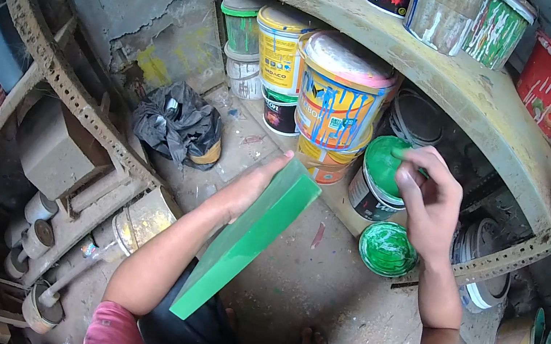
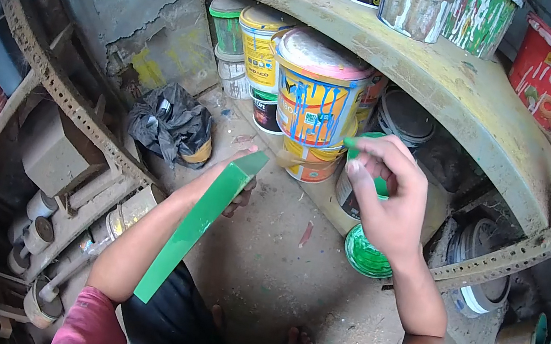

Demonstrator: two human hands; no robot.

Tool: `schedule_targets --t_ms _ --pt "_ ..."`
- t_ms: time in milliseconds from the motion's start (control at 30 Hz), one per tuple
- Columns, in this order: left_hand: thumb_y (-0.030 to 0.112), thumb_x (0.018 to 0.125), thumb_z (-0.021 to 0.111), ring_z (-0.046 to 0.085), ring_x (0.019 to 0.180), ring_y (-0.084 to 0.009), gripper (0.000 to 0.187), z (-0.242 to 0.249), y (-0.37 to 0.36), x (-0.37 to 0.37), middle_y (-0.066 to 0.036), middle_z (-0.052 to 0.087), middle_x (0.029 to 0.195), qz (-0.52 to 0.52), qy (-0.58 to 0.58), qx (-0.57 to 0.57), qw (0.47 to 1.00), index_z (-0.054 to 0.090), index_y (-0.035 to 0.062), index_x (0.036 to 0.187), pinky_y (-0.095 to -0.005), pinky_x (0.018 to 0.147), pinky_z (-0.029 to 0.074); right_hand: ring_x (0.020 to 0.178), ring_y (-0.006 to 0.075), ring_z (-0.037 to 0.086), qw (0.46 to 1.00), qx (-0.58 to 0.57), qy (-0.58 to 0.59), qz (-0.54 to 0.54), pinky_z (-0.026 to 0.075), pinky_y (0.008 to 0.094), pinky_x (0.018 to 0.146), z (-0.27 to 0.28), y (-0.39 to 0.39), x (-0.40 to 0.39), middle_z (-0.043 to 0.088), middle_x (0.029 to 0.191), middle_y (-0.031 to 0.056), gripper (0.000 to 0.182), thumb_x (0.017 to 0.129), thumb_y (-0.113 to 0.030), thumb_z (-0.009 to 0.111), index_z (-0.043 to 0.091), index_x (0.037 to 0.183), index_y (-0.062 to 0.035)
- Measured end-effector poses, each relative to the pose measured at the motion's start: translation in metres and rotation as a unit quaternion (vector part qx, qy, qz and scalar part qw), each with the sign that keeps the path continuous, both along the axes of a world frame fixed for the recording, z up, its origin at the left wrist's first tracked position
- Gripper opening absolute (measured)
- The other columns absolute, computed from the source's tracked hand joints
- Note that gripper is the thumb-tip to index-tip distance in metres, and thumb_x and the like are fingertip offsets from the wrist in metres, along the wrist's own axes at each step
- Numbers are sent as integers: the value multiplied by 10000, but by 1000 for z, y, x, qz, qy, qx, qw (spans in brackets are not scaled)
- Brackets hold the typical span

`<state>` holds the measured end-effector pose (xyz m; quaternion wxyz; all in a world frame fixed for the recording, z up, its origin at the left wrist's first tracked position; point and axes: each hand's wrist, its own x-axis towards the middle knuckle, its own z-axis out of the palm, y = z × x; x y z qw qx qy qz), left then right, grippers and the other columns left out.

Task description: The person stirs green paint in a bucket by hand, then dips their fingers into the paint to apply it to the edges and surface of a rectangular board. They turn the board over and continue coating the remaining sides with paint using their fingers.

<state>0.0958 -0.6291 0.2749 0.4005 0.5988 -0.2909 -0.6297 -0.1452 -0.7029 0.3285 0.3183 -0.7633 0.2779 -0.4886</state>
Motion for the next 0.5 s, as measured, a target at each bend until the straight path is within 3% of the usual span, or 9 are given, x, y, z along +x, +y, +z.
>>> schedule_targets --t_ms 67,100,133,200,233,333,367,433,500 --pt "662 859 402 413 542 -102 562 10 6 -10 29 418 632 1 -35 -13 999 509 118 770 -260 464 318 742 103 471 988 -30 -93 120 394 217 682 9 15 -4 518 910 78 227 759 24 603 612 985 44" --pt "645 874 395 434 582 -101 564 13 9 -13 27 452 673 3 -74 -25 997 539 101 833 -254 503 350 836 146 486 984 -19 -84 156 394 253 756 15 23 -9 511 975 131 233 762 16 600 599 991 58" --pt "645 874 395 434 582 -101 564 12 11 -14 27 452 673 3 -73 -26 997 539 101 833 -254 503 350 836 146 486 984 -19 -83 156 394 253 756 19 27 -10 511 975 131 233 762 16 600 599 991 58" --pt "627 899 330 539 1055 -216 733 10 13 -15 -169 564 1183 -35 -99 -45 993 542 -9 1196 -314 925 394 892 184 496 966 -45 -78 244 394 292 815 22 33 -10 515 1003 144 258 757 -13 619 589 1003 61" --pt "627 899 330 539 1055 -216 733 12 14 -15 -169 564 1183 -36 -100 -44 993 542 -9 1196 -314 925 394 987 218 480 955 11 -104 276 370 333 880 20 38 -10 495 1072 169 283 747 -42 638 585 1006 58" --pt "622 904 329 545 997 -183 717 19 17 -14 -131 600 1092 -60 -106 -58 991 556 -5 1168 -297 898 398 1051 233 457 945 38 -94 311 351 349 915 28 51 -7 468 1123 184 307 742 -49 643 581 1022 58" --pt "610 910 332 535 946 -164 685 19 18 -14 -105 600 1021 -39 -102 -103 989 570 2 1118 -291 866 402 1112 256 426 944 62 -105 307 320 356 923 25 57 -7 439 1211 214 323 728 -106 669 602 1013 31" --pt "597 917 335 526 896 -146 656 16 19 -14 -78 599 951 -13 -102 -141 985 585 9 1067 -284 834 405 1132 269 415 947 25 -83 309 306 354 920 26 62 -9 421 1251 232 337 717 -145 685 615 1009 10" --pt "570 934 304 432 575 -114 540 9 15 -11 -2 453 634 31 -68 -233 970 498 98 759 -262 530 354 1175 305 387 956 -19 -33 292 272 354 907 28 68 -11 369 1333 274 348 680 -247 730 658 958 -50"
